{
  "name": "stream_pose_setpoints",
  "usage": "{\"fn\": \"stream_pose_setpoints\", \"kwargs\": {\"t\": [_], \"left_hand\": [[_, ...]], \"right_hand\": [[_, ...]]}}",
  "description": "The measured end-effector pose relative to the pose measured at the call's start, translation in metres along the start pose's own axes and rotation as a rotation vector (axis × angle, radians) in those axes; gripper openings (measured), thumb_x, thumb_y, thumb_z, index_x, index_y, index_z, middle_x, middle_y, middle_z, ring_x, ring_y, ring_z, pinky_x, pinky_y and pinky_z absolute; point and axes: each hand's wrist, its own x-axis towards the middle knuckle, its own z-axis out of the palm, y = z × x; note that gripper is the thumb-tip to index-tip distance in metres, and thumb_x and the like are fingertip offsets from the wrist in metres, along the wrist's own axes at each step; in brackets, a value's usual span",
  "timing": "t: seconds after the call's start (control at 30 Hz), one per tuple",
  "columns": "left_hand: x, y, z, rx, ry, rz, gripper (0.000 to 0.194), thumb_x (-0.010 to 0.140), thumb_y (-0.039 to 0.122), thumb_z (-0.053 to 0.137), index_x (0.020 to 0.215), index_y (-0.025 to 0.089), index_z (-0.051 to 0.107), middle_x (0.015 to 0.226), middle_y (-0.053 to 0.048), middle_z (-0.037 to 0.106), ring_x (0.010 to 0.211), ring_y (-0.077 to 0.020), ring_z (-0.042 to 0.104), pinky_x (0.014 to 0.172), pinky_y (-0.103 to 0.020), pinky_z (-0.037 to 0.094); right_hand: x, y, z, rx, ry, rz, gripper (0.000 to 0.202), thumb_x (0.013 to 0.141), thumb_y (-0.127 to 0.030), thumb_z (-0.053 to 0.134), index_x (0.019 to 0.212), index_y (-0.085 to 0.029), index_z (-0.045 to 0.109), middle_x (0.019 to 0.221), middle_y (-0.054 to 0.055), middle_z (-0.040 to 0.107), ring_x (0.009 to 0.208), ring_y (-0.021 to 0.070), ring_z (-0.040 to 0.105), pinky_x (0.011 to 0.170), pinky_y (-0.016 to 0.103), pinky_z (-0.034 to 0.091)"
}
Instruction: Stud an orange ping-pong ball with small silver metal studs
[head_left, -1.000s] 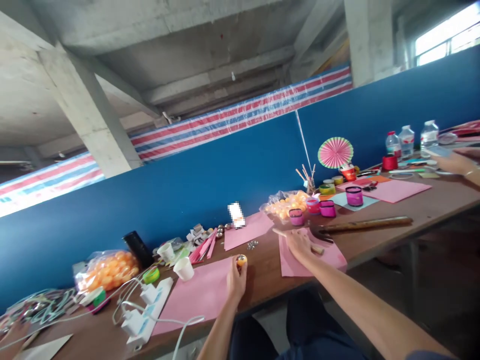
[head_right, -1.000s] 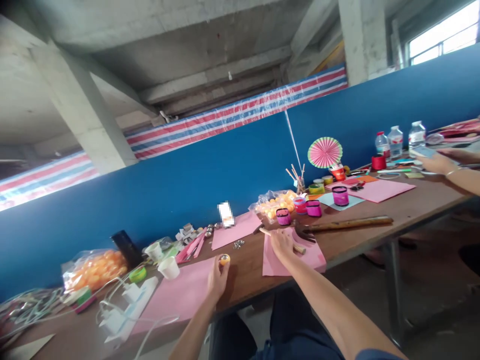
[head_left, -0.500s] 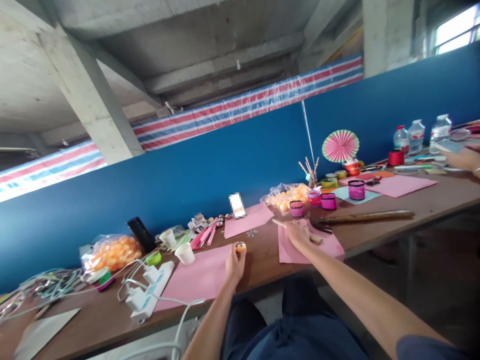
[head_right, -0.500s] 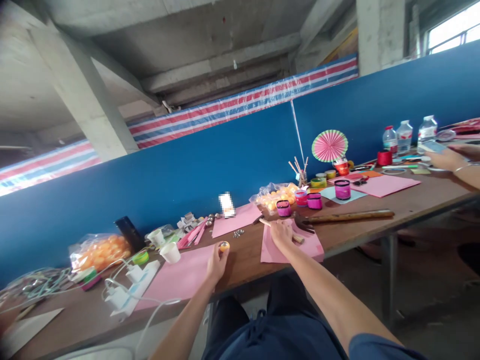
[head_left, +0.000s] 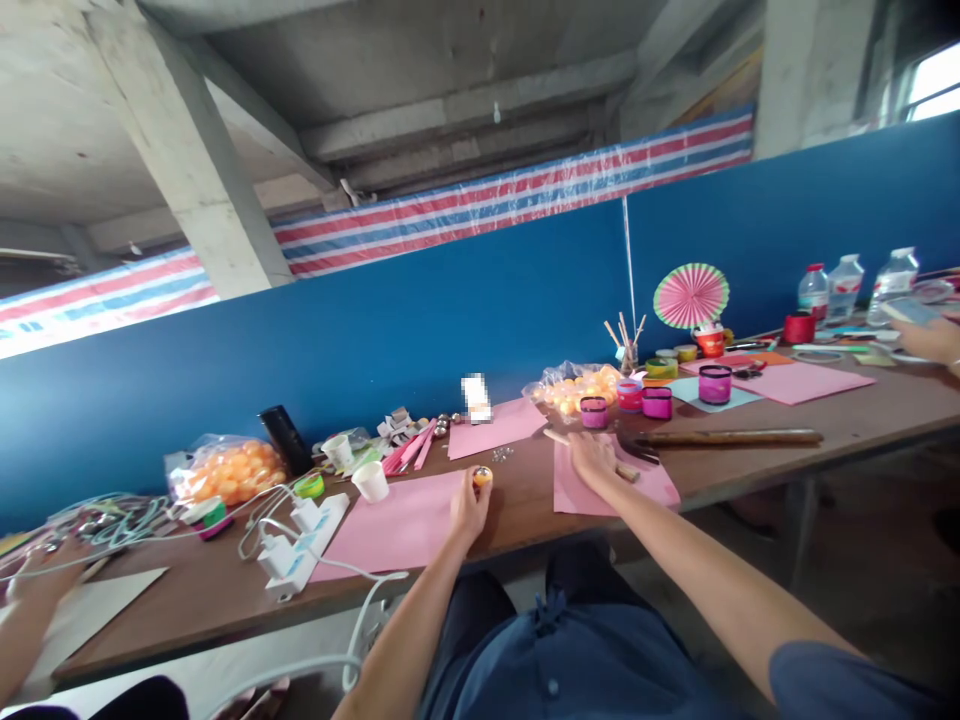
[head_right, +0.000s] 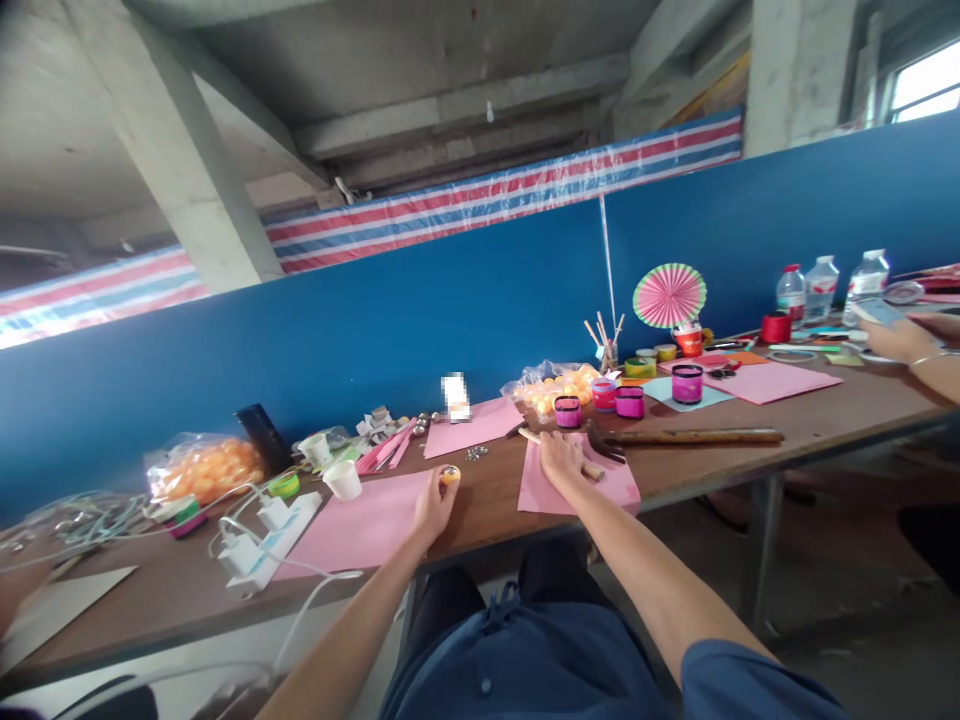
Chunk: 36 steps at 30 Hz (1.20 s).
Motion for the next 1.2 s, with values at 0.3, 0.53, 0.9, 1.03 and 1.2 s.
{"fn": "stream_pose_setpoints", "kwargs": {"t": [0.3,0.53,0.9,1.03,1.2], "left_hand": [[-0.001,0.004,-0.001,0.020,0.095,-0.002,0.033,0.076,0.033,0.050,0.106,0.021,0.049,0.095,-0.006,0.063,0.076,-0.0174,0.059,0.070,-0.027,0.044],[0.000,0.002,-0.002,0.071,0.155,-0.116,0.033,0.078,0.034,0.047,0.108,0.021,0.048,0.091,-0.004,0.064,0.073,-0.0152,0.059,0.066,-0.025,0.043],[0.000,-0.001,-0.002,0.095,0.159,-0.146,0.034,0.079,0.036,0.046,0.109,0.020,0.047,0.086,-0.004,0.064,0.071,-0.0141,0.060,0.065,-0.024,0.043],[0.001,-0.002,-0.001,0.091,0.156,-0.125,0.034,0.078,0.035,0.047,0.109,0.020,0.047,0.082,-0.003,0.064,0.069,-0.0135,0.061,0.064,-0.023,0.043],[0.002,-0.005,0.001,0.081,0.149,-0.101,0.035,0.078,0.036,0.047,0.109,0.020,0.046,0.085,-0.004,0.064,0.069,-0.0142,0.061,0.063,-0.024,0.043]], "right_hand": [[-0.008,-0.036,-0.030,-0.026,-0.057,-0.344,0.029,0.085,-0.027,0.039,0.107,-0.020,0.056,0.104,0.010,0.057,0.101,0.0227,0.042,0.085,0.033,0.026],[-0.030,-0.091,-0.038,-0.005,-0.160,-0.696,0.028,0.084,-0.026,0.036,0.097,-0.018,0.060,0.102,0.011,0.059,0.102,0.0246,0.045,0.082,0.033,0.031],[-0.146,-0.056,0.001,0.198,-0.833,-1.017,0.042,0.085,-0.041,0.031,0.084,-0.018,0.067,0.079,0.004,0.067,0.069,0.0150,0.060,0.059,0.022,0.039],[-0.155,-0.059,0.022,0.360,-0.726,-0.854,0.030,0.080,-0.035,0.043,0.094,-0.018,0.064,0.083,0.003,0.067,0.073,0.0129,0.060,0.060,0.018,0.039],[-0.148,-0.087,0.040,0.304,-0.661,-0.840,0.026,0.076,-0.034,0.048,0.091,-0.022,0.066,0.087,0.003,0.067,0.081,0.0162,0.060,0.066,0.020,0.040]]}}
